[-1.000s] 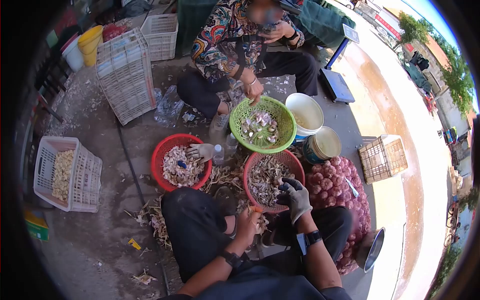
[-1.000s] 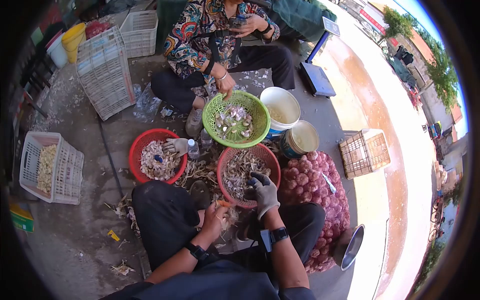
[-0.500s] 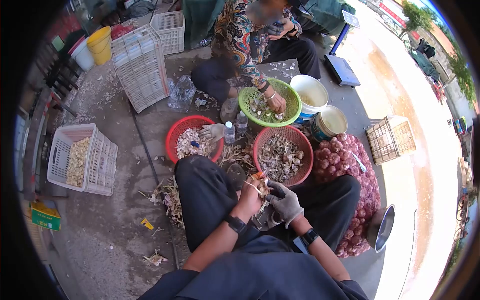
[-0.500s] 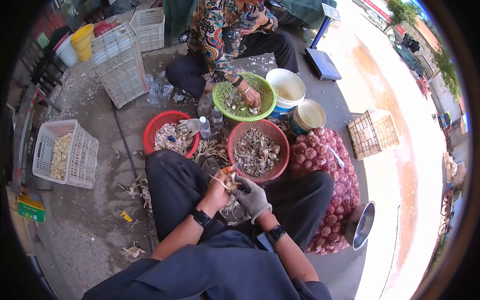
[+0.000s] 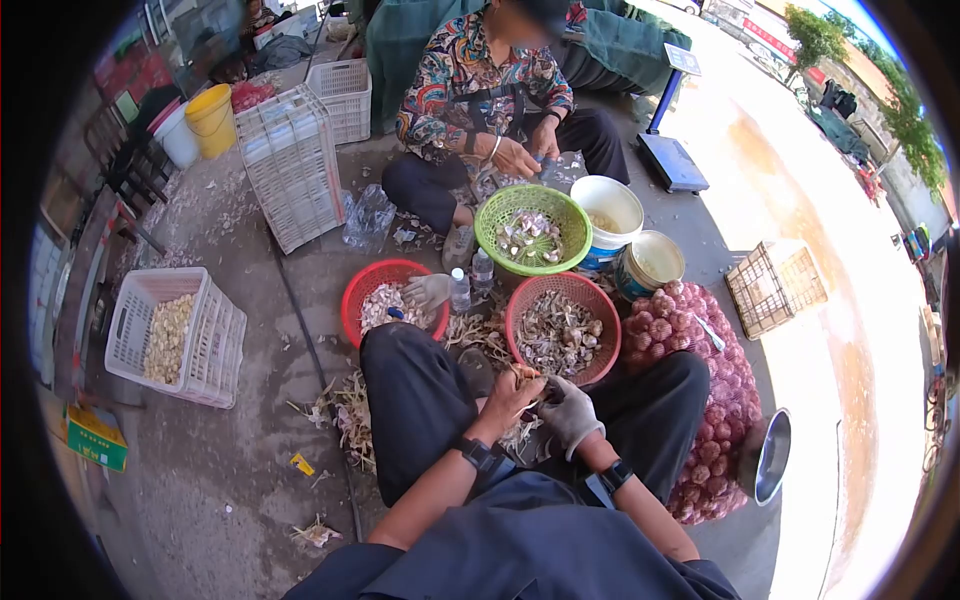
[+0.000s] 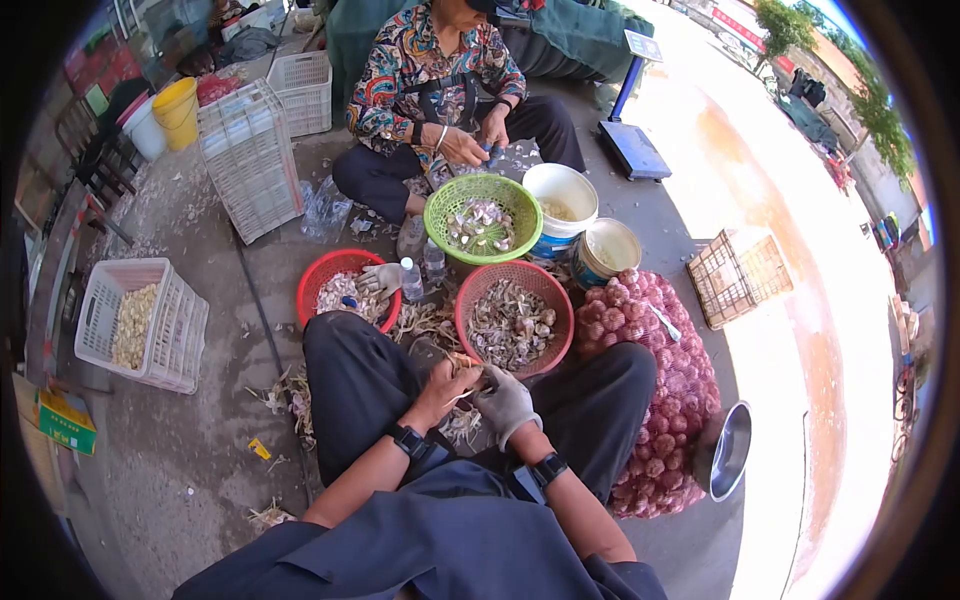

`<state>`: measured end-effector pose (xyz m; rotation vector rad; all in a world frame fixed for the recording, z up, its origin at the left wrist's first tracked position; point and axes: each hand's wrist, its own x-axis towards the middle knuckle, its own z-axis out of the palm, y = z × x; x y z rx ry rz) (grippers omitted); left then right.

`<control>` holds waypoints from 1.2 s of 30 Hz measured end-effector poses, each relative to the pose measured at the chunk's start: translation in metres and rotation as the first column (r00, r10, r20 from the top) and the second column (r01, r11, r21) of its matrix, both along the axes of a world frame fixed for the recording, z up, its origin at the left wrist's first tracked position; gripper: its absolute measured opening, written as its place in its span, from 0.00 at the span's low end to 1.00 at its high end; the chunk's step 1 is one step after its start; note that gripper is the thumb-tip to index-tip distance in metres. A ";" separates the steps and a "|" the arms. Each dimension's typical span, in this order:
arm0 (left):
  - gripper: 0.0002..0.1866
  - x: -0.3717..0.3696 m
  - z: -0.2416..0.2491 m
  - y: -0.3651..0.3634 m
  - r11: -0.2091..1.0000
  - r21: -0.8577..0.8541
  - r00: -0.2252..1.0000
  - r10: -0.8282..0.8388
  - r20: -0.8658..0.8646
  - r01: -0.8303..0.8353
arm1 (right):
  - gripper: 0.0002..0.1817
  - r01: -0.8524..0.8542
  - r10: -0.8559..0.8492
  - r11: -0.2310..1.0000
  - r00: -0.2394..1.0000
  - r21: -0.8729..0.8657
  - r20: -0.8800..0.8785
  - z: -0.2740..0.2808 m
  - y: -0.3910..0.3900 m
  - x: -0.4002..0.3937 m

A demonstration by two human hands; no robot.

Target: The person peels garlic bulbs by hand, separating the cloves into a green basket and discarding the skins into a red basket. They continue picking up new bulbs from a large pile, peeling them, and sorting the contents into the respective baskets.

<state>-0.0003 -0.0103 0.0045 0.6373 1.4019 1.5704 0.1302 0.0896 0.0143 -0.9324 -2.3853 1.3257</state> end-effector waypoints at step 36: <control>0.11 0.006 -0.047 0.011 0.948 -0.021 0.434 0.125 -0.892 -0.317 | 0.18 0.045 -0.119 0.961 0.958 -0.274 -0.262 -0.005 0.000 -0.031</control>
